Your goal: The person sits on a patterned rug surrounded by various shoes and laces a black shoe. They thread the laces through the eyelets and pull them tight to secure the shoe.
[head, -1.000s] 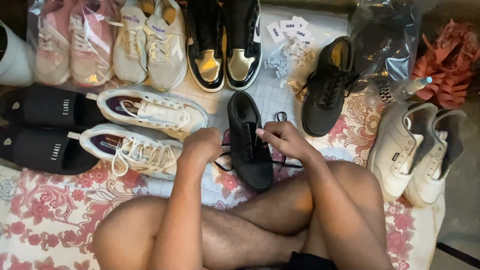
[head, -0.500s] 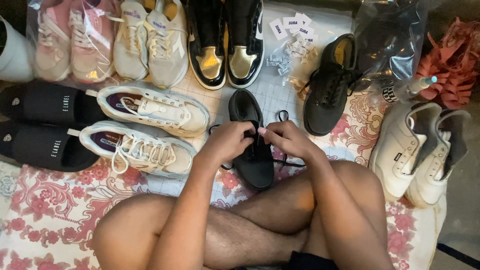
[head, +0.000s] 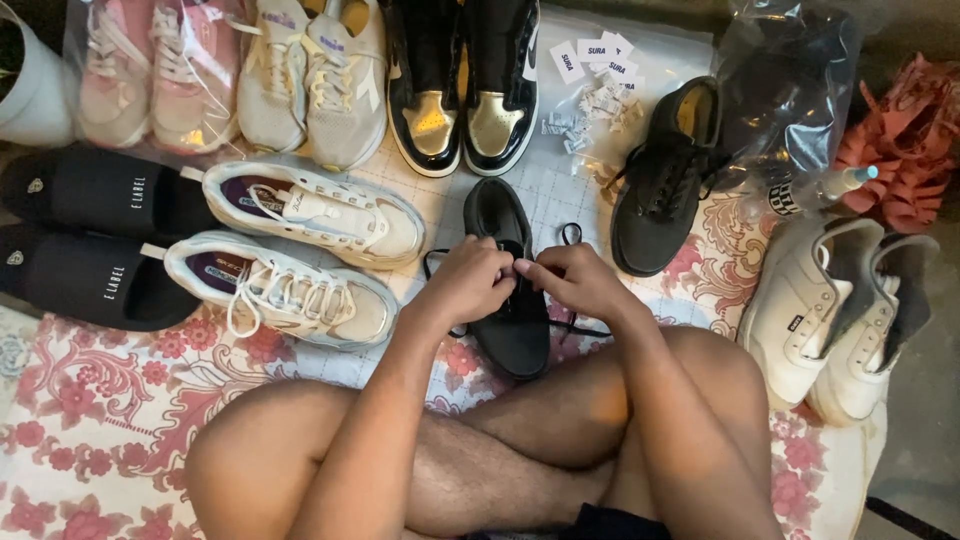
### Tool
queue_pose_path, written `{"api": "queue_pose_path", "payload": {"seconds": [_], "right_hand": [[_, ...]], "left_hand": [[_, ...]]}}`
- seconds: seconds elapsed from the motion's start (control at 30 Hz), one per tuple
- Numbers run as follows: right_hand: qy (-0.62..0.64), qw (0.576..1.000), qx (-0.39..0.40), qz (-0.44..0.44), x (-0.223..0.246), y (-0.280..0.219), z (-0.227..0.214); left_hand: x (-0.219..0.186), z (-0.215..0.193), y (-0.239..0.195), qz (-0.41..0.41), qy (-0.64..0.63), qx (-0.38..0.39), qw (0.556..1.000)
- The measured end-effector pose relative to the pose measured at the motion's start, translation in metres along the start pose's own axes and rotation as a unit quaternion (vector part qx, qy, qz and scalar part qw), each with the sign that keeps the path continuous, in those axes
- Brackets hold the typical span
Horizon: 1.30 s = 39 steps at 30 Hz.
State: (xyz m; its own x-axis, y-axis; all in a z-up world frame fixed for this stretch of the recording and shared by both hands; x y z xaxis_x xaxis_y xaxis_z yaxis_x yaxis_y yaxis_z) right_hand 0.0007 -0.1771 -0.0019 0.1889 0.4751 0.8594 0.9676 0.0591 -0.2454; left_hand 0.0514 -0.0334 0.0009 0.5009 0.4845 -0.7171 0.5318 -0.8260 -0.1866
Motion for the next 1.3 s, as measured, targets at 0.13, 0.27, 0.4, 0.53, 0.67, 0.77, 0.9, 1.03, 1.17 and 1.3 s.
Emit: {"api": "queue_pose_path", "payload": {"seconds": [0.13,0.27,0.4,0.53,0.67,0.77,0.9,1.03,1.17,1.3], "right_hand": [[-0.033,0.999,-0.004,-0.006,-0.005,0.004,0.005],[-0.038,0.999,-0.012,-0.003,0.002,0.002,0.004],[-0.044,0.999,-0.003,-0.010,-0.001,0.003,0.005],[-0.031,0.999,-0.023,-0.020,-0.004,0.005,0.003],[-0.027,0.999,-0.043,-0.010,-0.022,0.008,0.003],[-0.022,0.998,-0.049,-0.011,-0.013,0.005,0.004],[-0.035,0.998,-0.054,-0.005,-0.006,0.004,0.001],[-0.033,0.995,-0.088,-0.020,-0.010,0.006,-0.003],[-0.031,0.991,-0.127,-0.039,-0.025,0.007,-0.004],[-0.029,0.988,-0.138,-0.067,-0.006,0.004,-0.012]], "left_hand": [[0.005,0.002,-0.001,0.003,-0.002,-0.001,1.000],[0.006,-0.002,-0.006,-0.031,0.005,0.035,0.999],[-0.002,-0.018,-0.015,-0.050,0.011,0.044,0.998],[0.013,-0.023,-0.016,-0.097,0.042,0.063,0.992],[0.040,-0.009,-0.024,-0.193,0.121,0.129,0.965],[0.031,-0.013,-0.035,-0.278,0.162,0.204,0.925],[0.045,0.003,-0.029,-0.285,0.153,0.223,0.920],[0.024,-0.021,-0.019,-0.202,0.095,0.119,0.968],[0.006,-0.021,-0.021,-0.159,-0.011,0.045,0.986],[0.001,-0.028,-0.017,-0.129,0.000,0.044,0.991]]}}
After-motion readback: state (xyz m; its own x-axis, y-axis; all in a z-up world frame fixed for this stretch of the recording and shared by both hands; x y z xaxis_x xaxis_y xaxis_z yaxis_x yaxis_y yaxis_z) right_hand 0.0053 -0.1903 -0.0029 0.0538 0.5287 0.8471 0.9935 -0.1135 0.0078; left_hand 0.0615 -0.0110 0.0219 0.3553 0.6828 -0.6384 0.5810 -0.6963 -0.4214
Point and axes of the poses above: each hand's wrist, its own y-axis towards the middle knuckle, its own z-axis out of the palm, x = y × z, the point moved 6 cm from there along y, towards the middle knuckle, and after that the axes turned 7 degrees about z, right-handed, at the moved point
